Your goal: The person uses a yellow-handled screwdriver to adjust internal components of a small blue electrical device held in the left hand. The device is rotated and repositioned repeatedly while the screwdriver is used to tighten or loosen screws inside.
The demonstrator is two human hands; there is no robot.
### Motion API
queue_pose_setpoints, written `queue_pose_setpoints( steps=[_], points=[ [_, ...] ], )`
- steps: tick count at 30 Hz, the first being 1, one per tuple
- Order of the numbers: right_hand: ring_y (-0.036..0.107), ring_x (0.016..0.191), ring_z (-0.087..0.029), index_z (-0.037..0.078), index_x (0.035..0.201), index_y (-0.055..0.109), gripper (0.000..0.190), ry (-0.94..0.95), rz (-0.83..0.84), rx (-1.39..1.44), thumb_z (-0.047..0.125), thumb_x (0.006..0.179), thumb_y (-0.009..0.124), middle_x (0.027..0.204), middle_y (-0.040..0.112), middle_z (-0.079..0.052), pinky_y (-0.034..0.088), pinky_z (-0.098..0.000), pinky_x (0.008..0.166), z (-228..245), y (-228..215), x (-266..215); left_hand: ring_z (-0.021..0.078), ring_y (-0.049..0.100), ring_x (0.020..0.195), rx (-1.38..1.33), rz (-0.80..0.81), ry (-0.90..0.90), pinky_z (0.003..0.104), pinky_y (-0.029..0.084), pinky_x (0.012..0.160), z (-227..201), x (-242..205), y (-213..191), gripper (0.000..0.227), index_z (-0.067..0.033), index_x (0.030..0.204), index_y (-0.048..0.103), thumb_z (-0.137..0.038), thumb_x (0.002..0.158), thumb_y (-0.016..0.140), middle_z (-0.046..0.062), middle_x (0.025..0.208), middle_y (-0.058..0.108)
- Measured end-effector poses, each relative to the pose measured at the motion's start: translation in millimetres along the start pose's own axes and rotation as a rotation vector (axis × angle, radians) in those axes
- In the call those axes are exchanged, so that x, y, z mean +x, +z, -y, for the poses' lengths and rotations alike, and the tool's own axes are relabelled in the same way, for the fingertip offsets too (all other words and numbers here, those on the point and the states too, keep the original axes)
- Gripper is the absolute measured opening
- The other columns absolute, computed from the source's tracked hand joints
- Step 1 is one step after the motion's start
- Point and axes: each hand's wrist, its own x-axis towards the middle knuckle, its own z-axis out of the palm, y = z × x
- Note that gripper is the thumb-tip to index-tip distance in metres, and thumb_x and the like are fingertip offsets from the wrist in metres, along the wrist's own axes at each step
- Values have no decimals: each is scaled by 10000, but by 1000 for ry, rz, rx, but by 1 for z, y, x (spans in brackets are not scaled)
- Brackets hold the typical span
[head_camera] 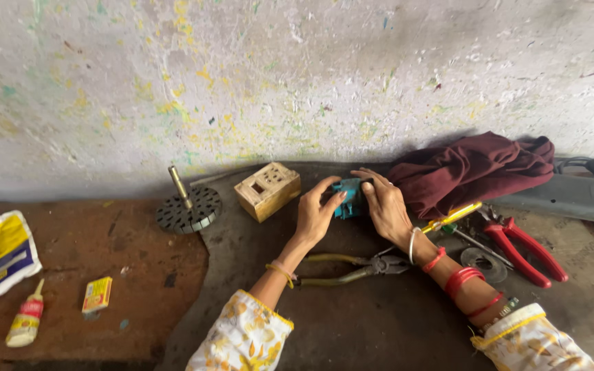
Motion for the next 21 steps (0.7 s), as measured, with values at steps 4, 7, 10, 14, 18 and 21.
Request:
queue_pose_setpoints(
  steps=[4,7,10,14,18,21],
  points=[
    [633,1048,-348,-18,1209,665,333,57,-167,71,187,1133,413,1186,628,-219,497,-415,906,-2,-12,1,113,713,842,-67,42,-20,282,558,746,0,-3,1,387,-49,1227,696,-269,916,763,87,995,778],
    [613,881,-275,-6,1128,682,302,210,-199,94,161,1107,432,1046,598,-172,499,-364,808,-3,-13,-2,168,730,942,31,38,60,320,548,895,-4,-4,-1,421,-40,1220,698,-238,871,825,115,1116,778],
    [591,837,-246,-9,1069,685,212,173,-200,20,90,1077,498,966,588,-146,487,-360,774,-8,-14,-5,201,723,1100,20,69,49,353,545,982,-11,-5,-5,536,-43,1270,674,-187,794,872,133,1186,762],
    [612,765,-203,-5,1168,646,209,255,-229,44,41,964,650,886,641,-108,501,-333,695,-8,-9,-8,237,676,1207,-39,56,59,364,538,1018,-20,-10,-4,678,-43,1347,627,-120,729,894,148,1266,715],
    [638,723,-151,18,1195,520,353,393,-271,200,87,917,725,838,682,-82,517,-292,655,-12,-5,-6,274,720,1149,168,-136,233,374,574,952,-32,-16,5,668,-67,1333,647,-124,721,909,157,1240,740],
    [687,788,-176,14,1079,635,194,302,-219,92,92,940,745,920,723,-94,548,-314,715,-14,-4,-11,270,737,1040,406,-147,253,376,592,861,-35,-14,-4,661,-113,1314,664,-187,717,937,120,1142,751]
  ],
)
